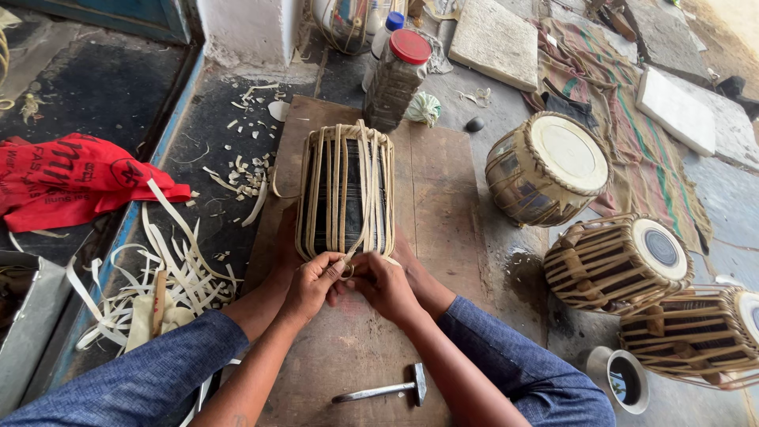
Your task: The person is repairing or assembling a drum by hand and with a small hammer, using their feet to hold the drum steady while they pull and tighten leather or fiber straps through the drum's casing.
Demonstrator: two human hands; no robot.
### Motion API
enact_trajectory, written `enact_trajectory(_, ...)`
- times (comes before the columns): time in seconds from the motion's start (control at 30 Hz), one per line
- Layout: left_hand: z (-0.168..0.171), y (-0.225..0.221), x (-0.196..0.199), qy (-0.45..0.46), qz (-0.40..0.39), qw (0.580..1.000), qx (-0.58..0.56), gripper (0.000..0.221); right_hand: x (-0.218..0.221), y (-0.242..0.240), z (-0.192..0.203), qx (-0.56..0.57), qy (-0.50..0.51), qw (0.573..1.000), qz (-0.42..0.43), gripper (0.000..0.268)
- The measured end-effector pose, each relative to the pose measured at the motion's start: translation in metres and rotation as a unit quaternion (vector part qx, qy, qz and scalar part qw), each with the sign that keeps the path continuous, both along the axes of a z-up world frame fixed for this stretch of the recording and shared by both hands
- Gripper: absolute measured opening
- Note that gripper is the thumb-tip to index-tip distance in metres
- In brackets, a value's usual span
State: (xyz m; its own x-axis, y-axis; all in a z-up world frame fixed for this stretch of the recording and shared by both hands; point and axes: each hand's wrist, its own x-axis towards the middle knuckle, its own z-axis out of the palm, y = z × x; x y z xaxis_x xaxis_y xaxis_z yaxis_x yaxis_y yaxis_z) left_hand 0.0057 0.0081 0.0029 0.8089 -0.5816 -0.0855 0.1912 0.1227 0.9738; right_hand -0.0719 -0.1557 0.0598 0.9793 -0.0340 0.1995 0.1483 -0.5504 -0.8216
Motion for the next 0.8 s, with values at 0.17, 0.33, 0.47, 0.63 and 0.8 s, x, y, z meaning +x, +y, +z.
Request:
enact_trajectory(0.17, -0.012, -0.002, 0.003, 0.032, -0.028, 0.998, -0.054, 0.031, 0.013, 0.003, 0.003, 0.032, 0.066, 0.994, -0.078, 0.038)
enact_trajectory(0.33, -0.027, 0.0, 0.014, 0.085, -0.057, 0.993, -0.062, 0.027, 0.026, -0.003, 0.01, -0.119, 0.076, 0.988, -0.067, 0.026)
enact_trajectory(0.47, -0.032, -0.005, 0.012, 0.093, -0.041, 0.991, -0.085, 0.023, 0.028, -0.012, 0.012, -0.085, 0.069, 0.993, -0.04, 0.025)
enact_trajectory(0.63, -0.018, -0.005, 0.0, -0.126, 0.085, 0.98, 0.129, 0.022, 0.032, -0.015, 0.012, -0.114, 0.041, 0.993, -0.017, 0.024)
enact_trajectory(0.8, -0.015, -0.003, -0.011, -0.415, 0.173, 0.854, 0.26, 0.023, 0.041, -0.019, -0.018, 0.325, 0.092, 0.94, -0.035, 0.016)
